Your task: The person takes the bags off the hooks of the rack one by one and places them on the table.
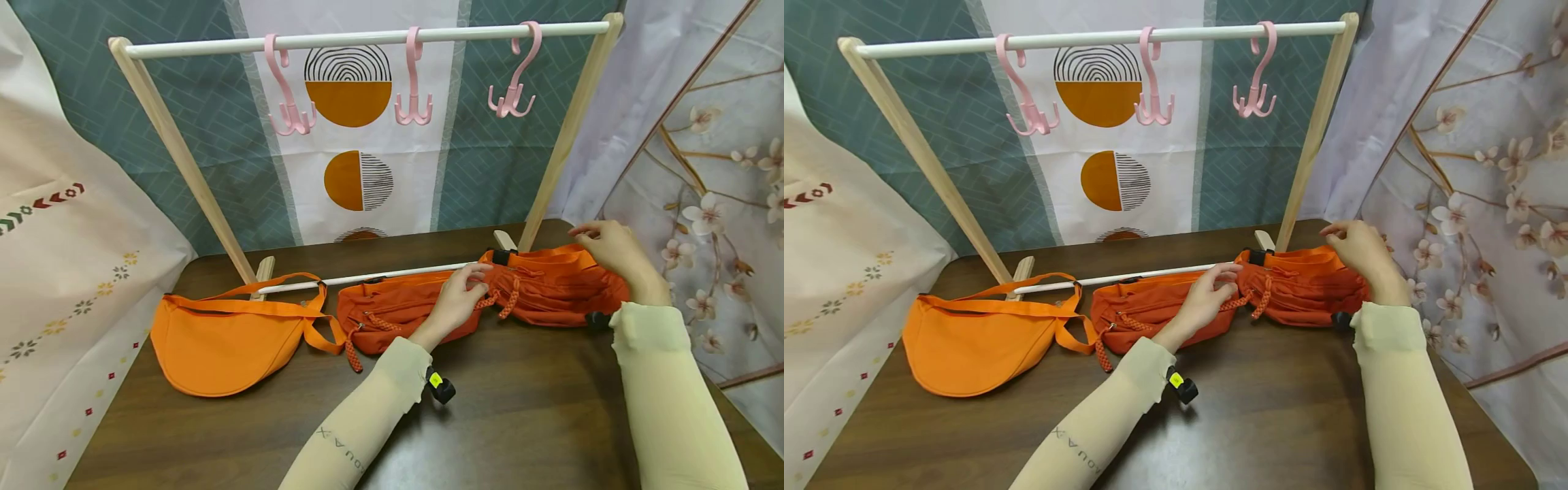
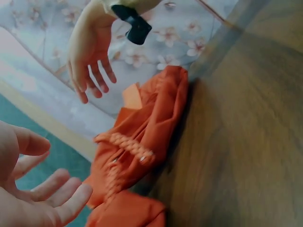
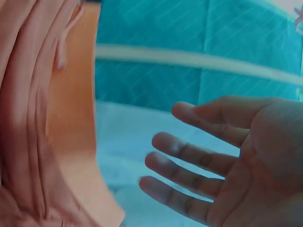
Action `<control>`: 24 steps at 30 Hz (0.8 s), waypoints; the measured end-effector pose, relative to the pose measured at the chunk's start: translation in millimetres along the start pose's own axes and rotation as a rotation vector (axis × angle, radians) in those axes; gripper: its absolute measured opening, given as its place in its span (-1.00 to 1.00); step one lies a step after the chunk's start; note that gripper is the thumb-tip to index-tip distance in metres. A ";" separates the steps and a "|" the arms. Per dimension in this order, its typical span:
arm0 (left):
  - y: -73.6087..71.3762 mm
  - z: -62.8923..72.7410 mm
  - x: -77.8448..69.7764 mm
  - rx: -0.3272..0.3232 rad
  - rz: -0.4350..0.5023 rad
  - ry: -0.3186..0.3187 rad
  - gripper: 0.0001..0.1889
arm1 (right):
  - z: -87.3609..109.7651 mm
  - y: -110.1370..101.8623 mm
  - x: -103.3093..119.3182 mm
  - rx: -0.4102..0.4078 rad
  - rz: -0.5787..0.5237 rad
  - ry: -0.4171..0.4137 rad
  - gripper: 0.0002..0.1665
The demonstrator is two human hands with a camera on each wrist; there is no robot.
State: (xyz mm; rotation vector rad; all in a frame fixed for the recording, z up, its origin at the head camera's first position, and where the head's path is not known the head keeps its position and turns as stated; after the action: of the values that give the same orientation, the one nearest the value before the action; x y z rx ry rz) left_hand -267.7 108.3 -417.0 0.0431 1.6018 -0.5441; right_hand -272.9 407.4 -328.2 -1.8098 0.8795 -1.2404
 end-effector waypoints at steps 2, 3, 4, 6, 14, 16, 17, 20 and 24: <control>-9.8 3.0 1.4 0.023 -0.001 0.008 -0.67 | 0.4 3.9 9.7 0.024 -0.038 -0.007 -0.53; -15.6 4.7 2.0 0.045 0.004 0.014 -0.69 | 0.4 6.4 14.8 0.028 -0.055 -0.013 -0.53; -22.0 6.8 2.2 0.067 0.011 0.019 -0.70 | 0.5 8.8 19.6 0.030 -0.068 -0.028 -0.53; -36.1 11.2 1.4 0.102 0.013 0.032 -0.73 | 0.4 13.8 28.7 0.023 -0.090 -0.050 -0.54; -98.5 28.2 -11.0 0.114 0.007 0.112 -0.74 | -1.6 37.5 69.7 -0.030 -0.180 -0.152 -0.60; -110.9 32.8 -13.7 0.101 -0.005 0.122 -0.73 | -1.3 45.7 81.2 -0.032 -0.213 -0.173 -0.63; -116.3 34.8 -15.2 0.095 -0.004 0.126 -0.73 | -1.9 49.7 86.6 -0.034 -0.235 -0.179 -0.64; -129.1 38.6 -19.3 0.073 -0.010 0.139 -0.73 | -6.4 60.1 100.7 -0.042 -0.281 -0.197 -0.67; -140.1 39.9 -18.5 0.055 -0.034 0.131 -0.72 | -15.6 72.0 113.5 -0.043 -0.321 -0.220 -0.69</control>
State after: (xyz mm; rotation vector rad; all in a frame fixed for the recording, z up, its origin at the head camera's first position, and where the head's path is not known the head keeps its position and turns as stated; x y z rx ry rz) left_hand -276.8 -24.6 -355.4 0.0949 1.7174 -0.6225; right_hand -263.3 272.9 -338.7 -2.1351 0.5095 -1.1897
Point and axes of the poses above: each hand's wrist, its own z-axis away from the middle knuckle, its own y-axis out of the palm, x = y × z, the point moved 1 cm from there along -z, towards the middle knuckle, and after that the axes turned 12 degrees about -y, right-handed, at the moved point
